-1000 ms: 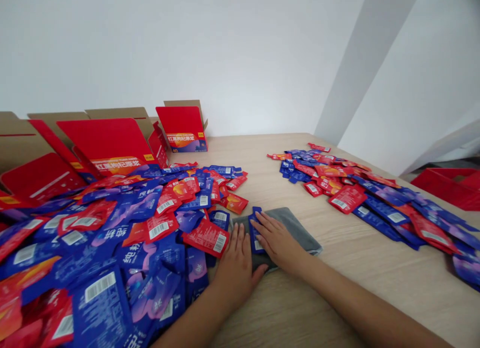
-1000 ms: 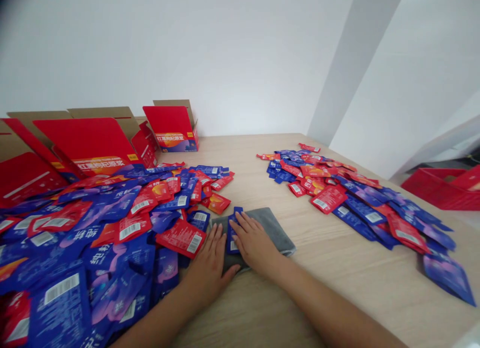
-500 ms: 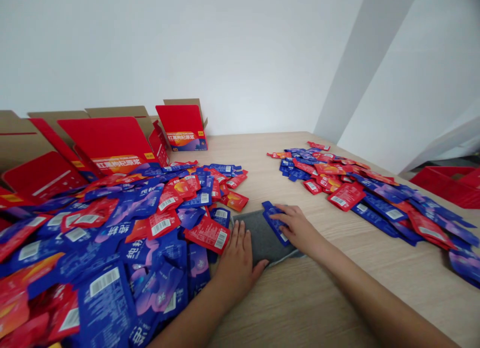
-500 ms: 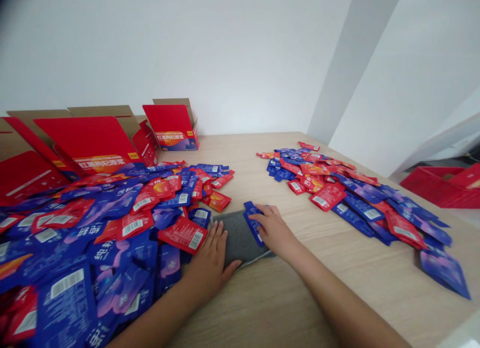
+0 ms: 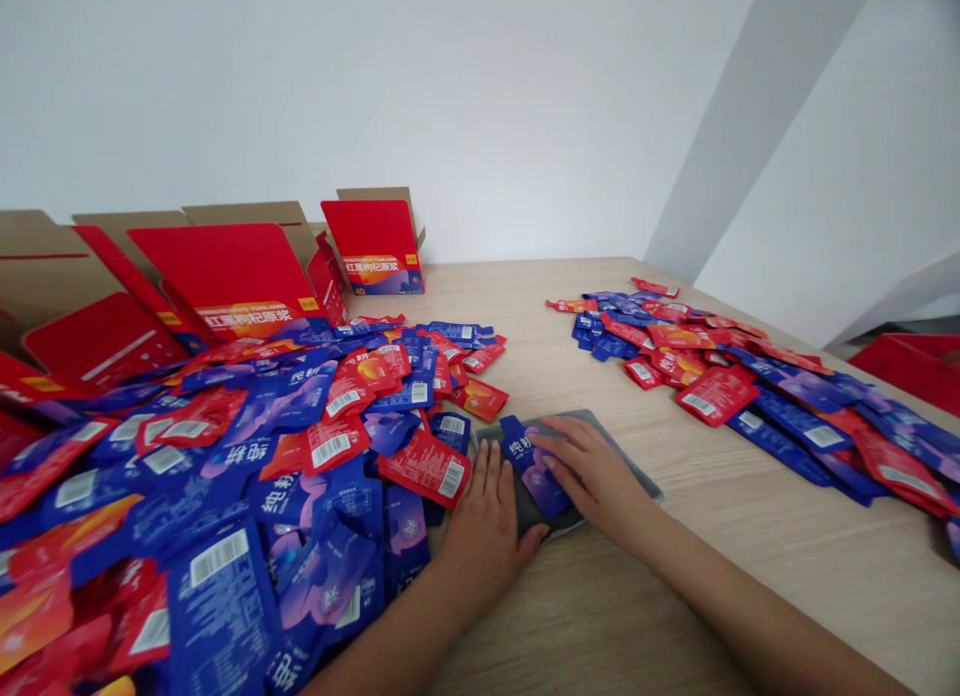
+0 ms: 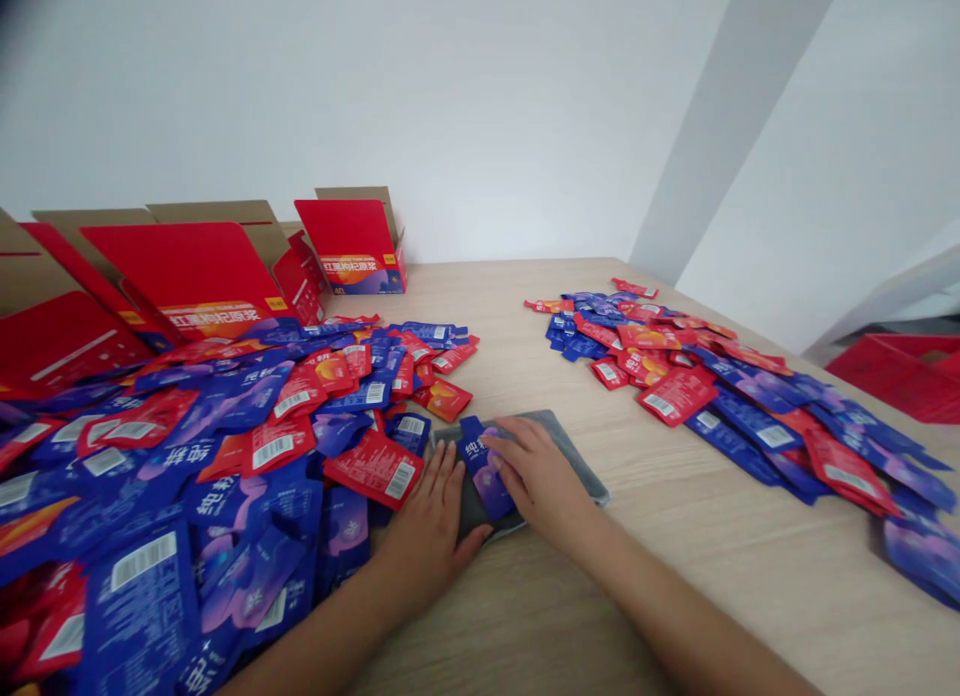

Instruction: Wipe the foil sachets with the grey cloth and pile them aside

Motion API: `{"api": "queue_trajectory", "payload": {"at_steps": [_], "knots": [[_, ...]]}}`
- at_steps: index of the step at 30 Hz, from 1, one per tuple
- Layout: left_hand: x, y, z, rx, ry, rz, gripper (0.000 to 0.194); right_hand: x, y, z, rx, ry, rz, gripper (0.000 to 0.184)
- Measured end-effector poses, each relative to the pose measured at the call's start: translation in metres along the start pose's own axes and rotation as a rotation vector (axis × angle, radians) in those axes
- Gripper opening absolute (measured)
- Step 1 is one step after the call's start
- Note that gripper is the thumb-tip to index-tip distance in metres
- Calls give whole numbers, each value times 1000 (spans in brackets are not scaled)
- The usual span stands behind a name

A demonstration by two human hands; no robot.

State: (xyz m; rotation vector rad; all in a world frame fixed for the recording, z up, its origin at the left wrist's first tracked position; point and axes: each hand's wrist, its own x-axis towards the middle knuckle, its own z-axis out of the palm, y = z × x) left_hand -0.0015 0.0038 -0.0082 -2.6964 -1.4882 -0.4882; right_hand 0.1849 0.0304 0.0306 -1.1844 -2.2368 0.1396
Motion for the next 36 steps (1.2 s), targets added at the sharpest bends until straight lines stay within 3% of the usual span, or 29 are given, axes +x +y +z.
{"api": "queue_trajectory", "payload": {"at_steps": [4,7,14,19,23,27,31,34,36], "knots": [[1,-1,0,1,-16,7,71,-2,1,15,-125,-160,57,36],[2,0,-2,13,-26,12,71,0,7,14,-219,-205,116,35],[3,0,-5,13,-49,0,72,1,20,-1,-339,-121,153,35],[2,0,-5,-3,-37,-4,72,5,0,-14,-370,8,123,46],[2,1,-6,-14,-51,-8,73,8,-20,-20,-247,17,5,41],[2,1,-6,-3,-47,-7,71,3,-26,-14,-218,-132,21,34],[1,0,-3,-2,-41,7,72,-5,-16,-3,-311,-316,-26,36],[0,-1,0,-9,-17,6,71,-1,-2,7,-355,-354,-98,37],[0,-1,1,-6,-5,0,69,6,9,13,-389,-340,-69,38]]}}
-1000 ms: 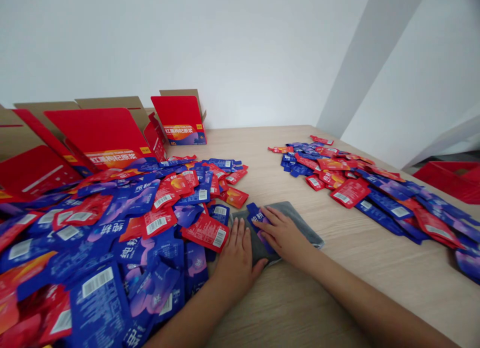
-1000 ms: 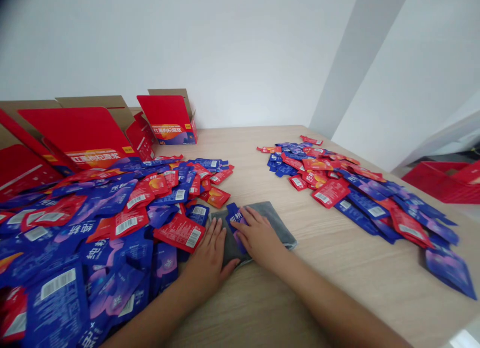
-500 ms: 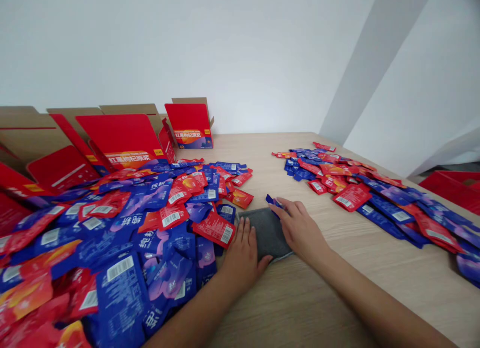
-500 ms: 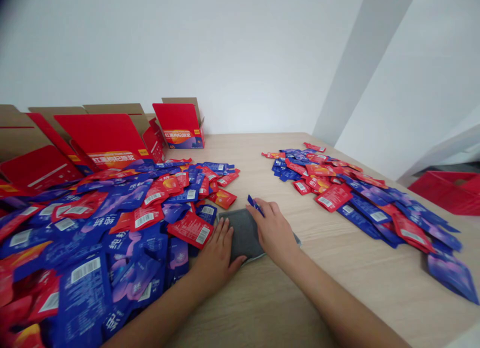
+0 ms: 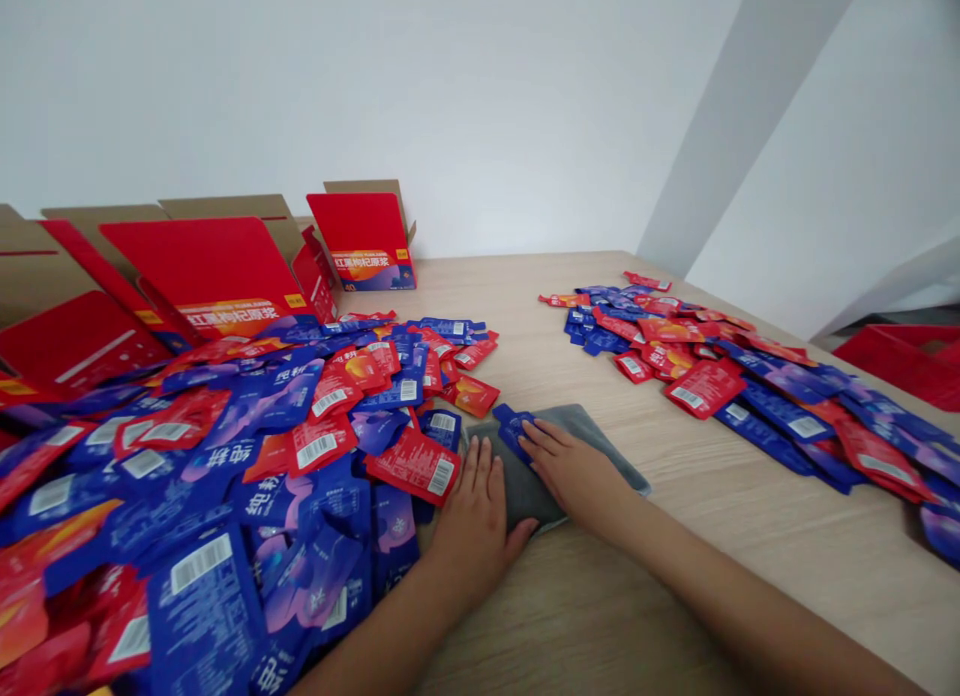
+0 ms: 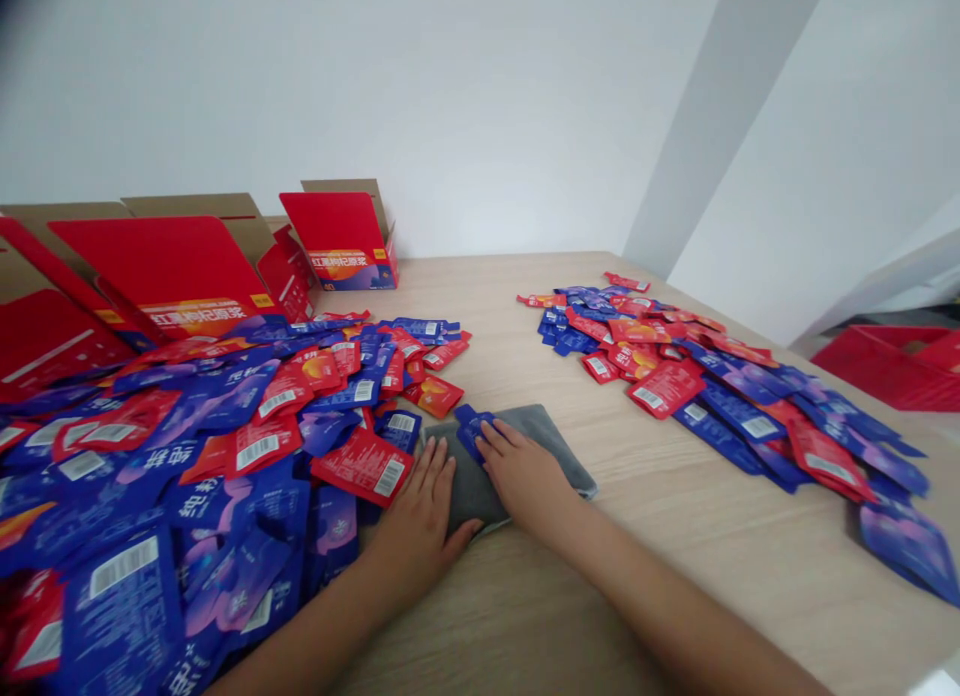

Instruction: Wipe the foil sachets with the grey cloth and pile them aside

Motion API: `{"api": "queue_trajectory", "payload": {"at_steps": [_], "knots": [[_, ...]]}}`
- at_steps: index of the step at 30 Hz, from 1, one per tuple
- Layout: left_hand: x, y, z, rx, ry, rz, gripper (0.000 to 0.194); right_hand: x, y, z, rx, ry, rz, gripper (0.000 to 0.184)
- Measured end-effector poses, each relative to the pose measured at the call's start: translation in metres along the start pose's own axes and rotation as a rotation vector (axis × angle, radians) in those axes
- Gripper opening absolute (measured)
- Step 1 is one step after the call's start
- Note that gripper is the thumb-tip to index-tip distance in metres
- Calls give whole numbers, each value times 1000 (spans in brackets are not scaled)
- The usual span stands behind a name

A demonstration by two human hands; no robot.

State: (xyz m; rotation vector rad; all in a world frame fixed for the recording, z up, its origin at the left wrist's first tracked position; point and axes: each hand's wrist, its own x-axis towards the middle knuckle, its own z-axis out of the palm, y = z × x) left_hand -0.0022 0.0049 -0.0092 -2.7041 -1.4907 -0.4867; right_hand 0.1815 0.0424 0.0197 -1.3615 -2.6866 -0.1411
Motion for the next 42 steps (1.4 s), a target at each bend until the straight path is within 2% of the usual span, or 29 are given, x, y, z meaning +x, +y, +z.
{"api": "queue_trajectory", "payload": {"at_steps": [5,11,13,17,20,24,27,29,35,38,42], "knots": [[2,0,-5,20,-38,8,70,13,13,3,3,36,167,39],[3,4,-11,12,-65,-15,70,-6,8,-19,35,135,254,38],[4,5,-13,9,-70,-23,70,-11,6,-29,69,187,181,42],[4,4,-14,1,-83,-16,71,-13,-3,-41,279,305,-68,40],[3,3,-11,-14,-60,-6,71,-13,-11,-43,368,344,-111,37],[2,2,-7,-28,-18,-8,72,-12,-14,-34,321,203,-47,36],[2,2,-5,-25,-30,-9,72,-10,-10,-17,217,87,14,35],[1,2,-4,-15,-33,-14,71,-7,-4,-6,161,56,44,36],[0,3,-2,-8,-20,-26,68,11,28,15,92,138,179,37],[2,4,-5,-20,-42,-35,70,27,49,17,66,147,225,37],[2,4,-7,-48,-33,-49,69,61,66,16,112,112,365,37]]}}
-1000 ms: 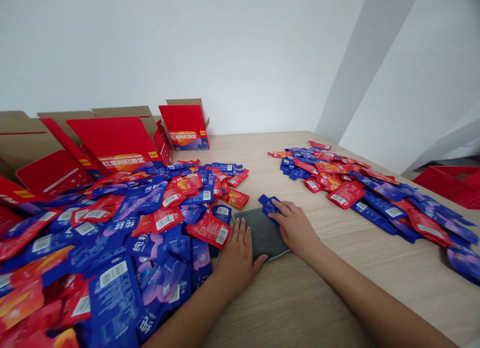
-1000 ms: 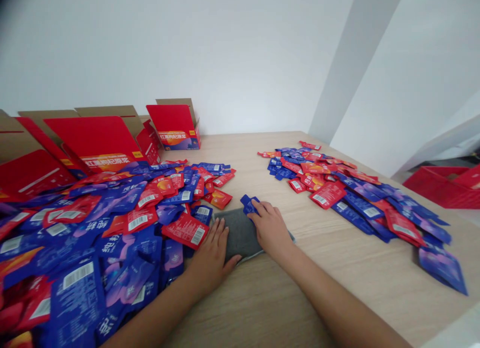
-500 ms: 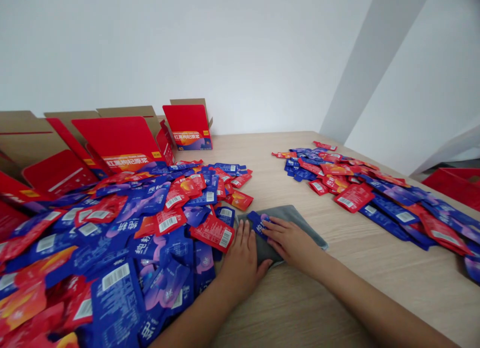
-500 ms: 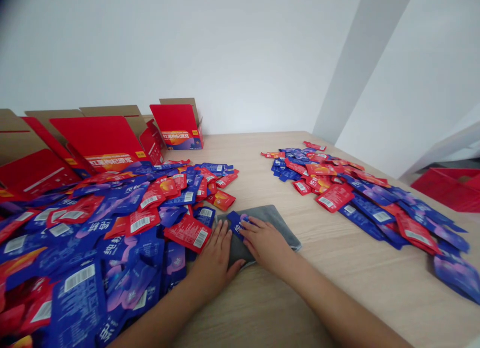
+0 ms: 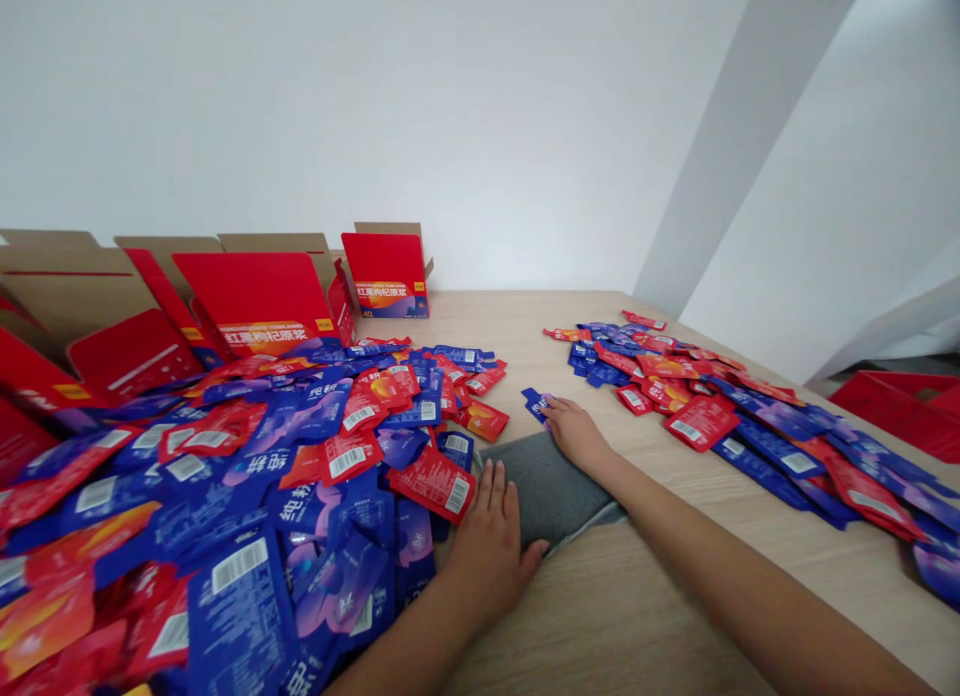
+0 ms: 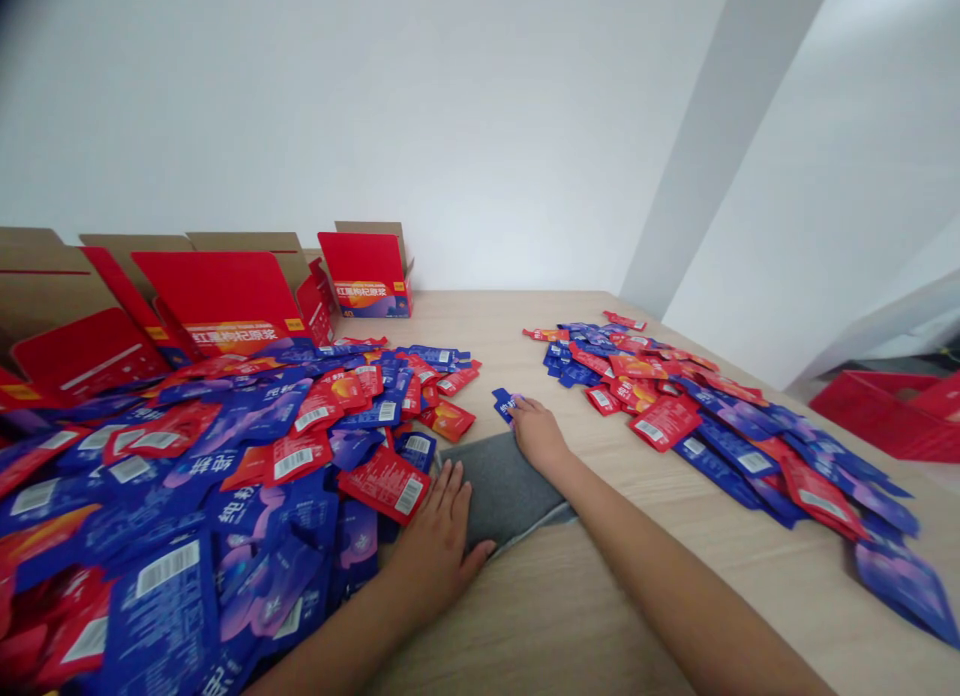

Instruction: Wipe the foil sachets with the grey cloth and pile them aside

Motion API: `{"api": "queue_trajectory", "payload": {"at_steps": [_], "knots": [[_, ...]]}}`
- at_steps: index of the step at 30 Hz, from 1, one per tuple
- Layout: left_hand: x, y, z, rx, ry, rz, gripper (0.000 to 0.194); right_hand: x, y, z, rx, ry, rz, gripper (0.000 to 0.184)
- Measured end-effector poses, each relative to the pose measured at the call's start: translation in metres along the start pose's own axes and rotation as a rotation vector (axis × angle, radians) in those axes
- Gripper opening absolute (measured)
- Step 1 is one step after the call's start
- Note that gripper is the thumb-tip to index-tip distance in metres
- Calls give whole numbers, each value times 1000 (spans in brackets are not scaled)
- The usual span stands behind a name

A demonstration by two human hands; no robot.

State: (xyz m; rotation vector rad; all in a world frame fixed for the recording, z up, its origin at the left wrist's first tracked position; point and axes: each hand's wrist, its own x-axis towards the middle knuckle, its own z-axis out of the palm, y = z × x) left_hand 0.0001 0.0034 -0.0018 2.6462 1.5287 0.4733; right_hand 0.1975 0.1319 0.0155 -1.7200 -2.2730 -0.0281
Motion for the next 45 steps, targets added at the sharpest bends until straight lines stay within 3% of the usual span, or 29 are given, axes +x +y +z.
{"api": "queue_trajectory", "payload": {"at_steps": [3,8,11,14,20,25,29,34,37,41,43,45], "knots": [[-2,-2,2,-27,31,8,66,25,-18,7,26,3,52,37],[-3,-1,2,-66,47,-9,62,45,-71,28,104,5,-14,41],[-1,1,-4,-92,21,-22,59,46,-76,29,144,21,-3,47],[1,2,-10,-117,-30,-8,56,44,-46,17,115,64,100,49],[3,0,-13,-110,-79,26,52,16,49,-16,-102,144,459,47],[4,0,-16,-98,-105,26,51,-10,80,-26,-242,153,563,41],[4,1,-18,-95,-131,26,52,-19,88,-30,-328,160,503,35],[3,-1,-14,-114,-108,25,51,-30,99,-36,-248,147,429,28],[2,-1,-13,-102,-93,31,50,-39,93,-42,-103,254,345,24],[1,-1,-14,-79,-78,52,50,-56,52,-53,88,462,186,20],[1,-2,-13,-73,-62,65,50,-65,19,-59,142,442,2,19],[0,-3,-10,-69,-28,82,53,-75,-16,-62,195,287,-224,21]]}}
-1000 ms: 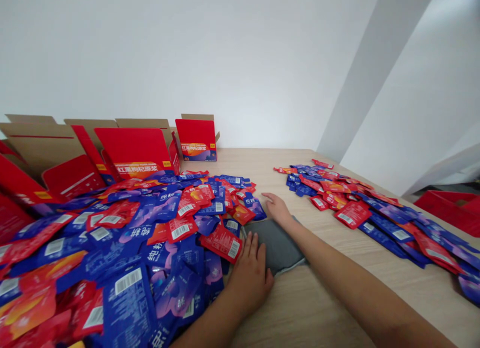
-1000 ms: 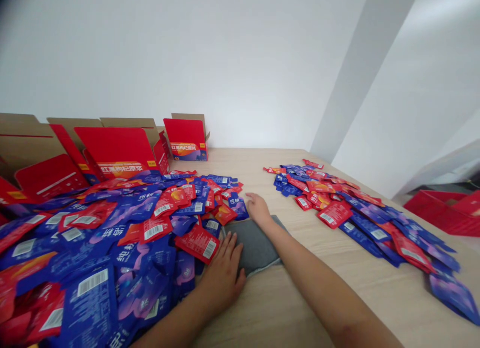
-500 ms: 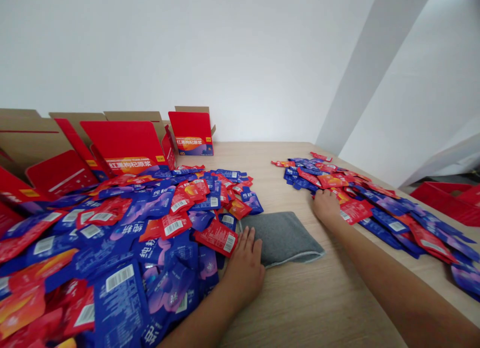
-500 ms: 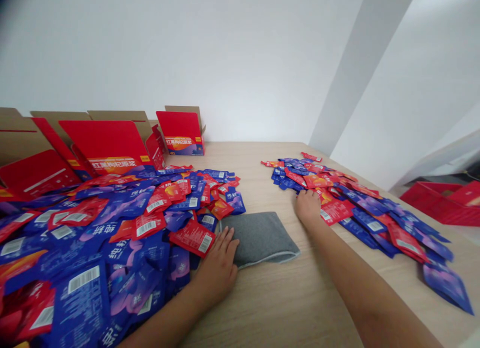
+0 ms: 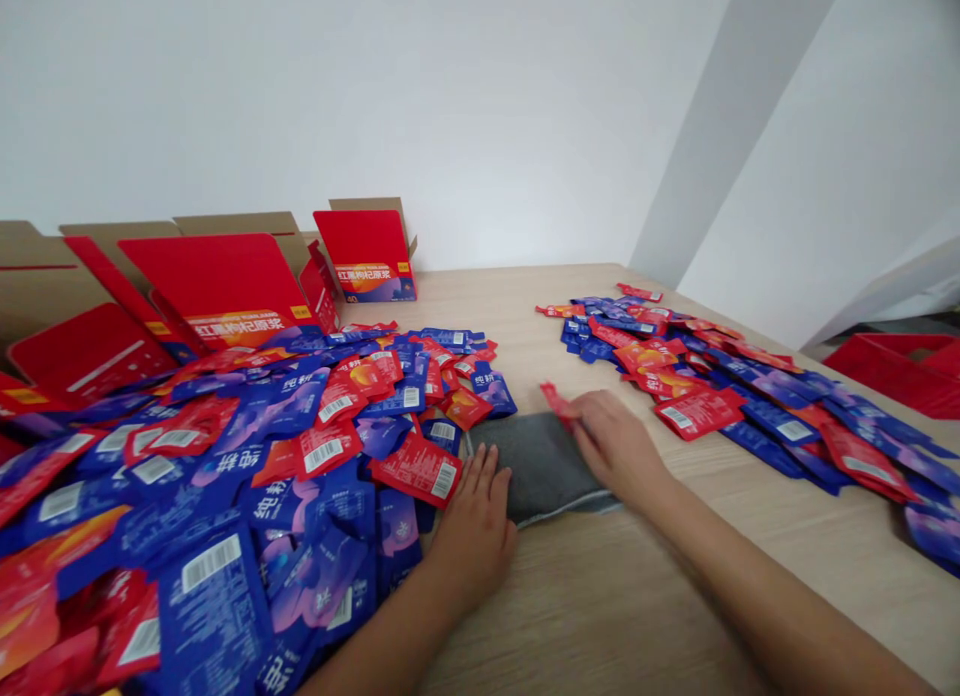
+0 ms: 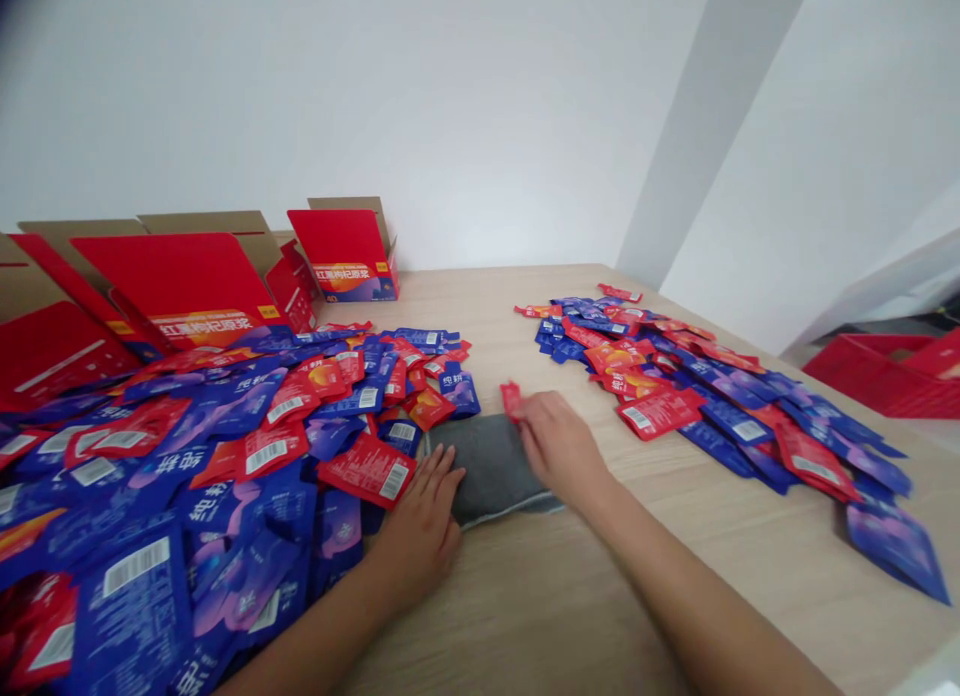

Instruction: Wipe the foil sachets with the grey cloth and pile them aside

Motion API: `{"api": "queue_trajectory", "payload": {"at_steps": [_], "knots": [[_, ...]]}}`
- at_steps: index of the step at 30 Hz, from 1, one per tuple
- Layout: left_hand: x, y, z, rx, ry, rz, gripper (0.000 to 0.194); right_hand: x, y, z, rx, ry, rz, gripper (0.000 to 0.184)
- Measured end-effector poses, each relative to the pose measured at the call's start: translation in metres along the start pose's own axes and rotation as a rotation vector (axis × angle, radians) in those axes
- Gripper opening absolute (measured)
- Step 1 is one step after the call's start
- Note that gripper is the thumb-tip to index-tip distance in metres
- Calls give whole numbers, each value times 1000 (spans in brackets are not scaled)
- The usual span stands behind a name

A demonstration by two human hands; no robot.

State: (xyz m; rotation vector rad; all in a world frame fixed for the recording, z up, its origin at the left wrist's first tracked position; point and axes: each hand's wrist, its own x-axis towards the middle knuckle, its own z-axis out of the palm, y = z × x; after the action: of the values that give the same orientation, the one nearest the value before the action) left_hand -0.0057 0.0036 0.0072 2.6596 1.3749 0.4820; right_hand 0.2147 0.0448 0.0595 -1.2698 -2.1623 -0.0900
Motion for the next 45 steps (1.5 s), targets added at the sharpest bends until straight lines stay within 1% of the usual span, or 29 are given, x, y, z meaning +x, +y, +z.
{"api": "queue_trajectory", "payload": {"at_steps": [2,4,5,6,8,10,11,14,16,19,23,25,27,30,33,36,38,40,42,45], "knots": [[-1,-2,3,6,44,22,54,-2,-30,3,45,-257,-110,19],[-1,-3,5,15,87,41,50,-5,-48,6,67,-407,-176,19],[-1,-4,6,23,101,48,47,-7,-52,8,85,-432,-186,21],[-1,-4,7,34,112,53,44,-9,-52,10,101,-420,-181,25],[-1,-3,7,63,125,61,42,-12,-47,18,93,-349,-129,34],[0,-3,8,90,134,67,43,-17,-41,28,18,-288,-54,42],[0,-3,8,98,139,69,43,-19,-38,34,-25,-283,-28,45],[0,-3,10,98,157,73,42,-22,-36,45,-112,-335,-10,46],[0,-4,11,96,158,72,43,-21,-36,46,-154,-385,-26,45],[-1,-3,12,100,144,66,42,-16,-32,39,-220,-466,-14,46],[0,-2,12,108,124,59,40,-9,-21,28,-313,-553,88,50],[0,-2,11,97,122,53,40,-6,-18,23,-347,-547,134,50],[1,-2,11,80,119,44,40,-4,-16,18,-370,-510,166,46],[1,-1,10,65,110,27,40,-2,-18,9,-354,-441,152,36],[1,1,8,57,102,19,41,-1,-25,1,-173,-359,39,35],[1,2,6,59,92,24,41,-3,-33,-2,69,-219,-44,39],[1,2,6,59,100,28,42,-5,-37,2,136,-156,-56,40],[0,1,7,57,113,31,41,-8,-37,10,123,-138,-52,41],[0,0,8,57,112,33,41,-11,-33,22,63,-155,-23,40],[0,-1,9,62,95,34,42,-17,-26,40,-47,-234,42,38]]}}
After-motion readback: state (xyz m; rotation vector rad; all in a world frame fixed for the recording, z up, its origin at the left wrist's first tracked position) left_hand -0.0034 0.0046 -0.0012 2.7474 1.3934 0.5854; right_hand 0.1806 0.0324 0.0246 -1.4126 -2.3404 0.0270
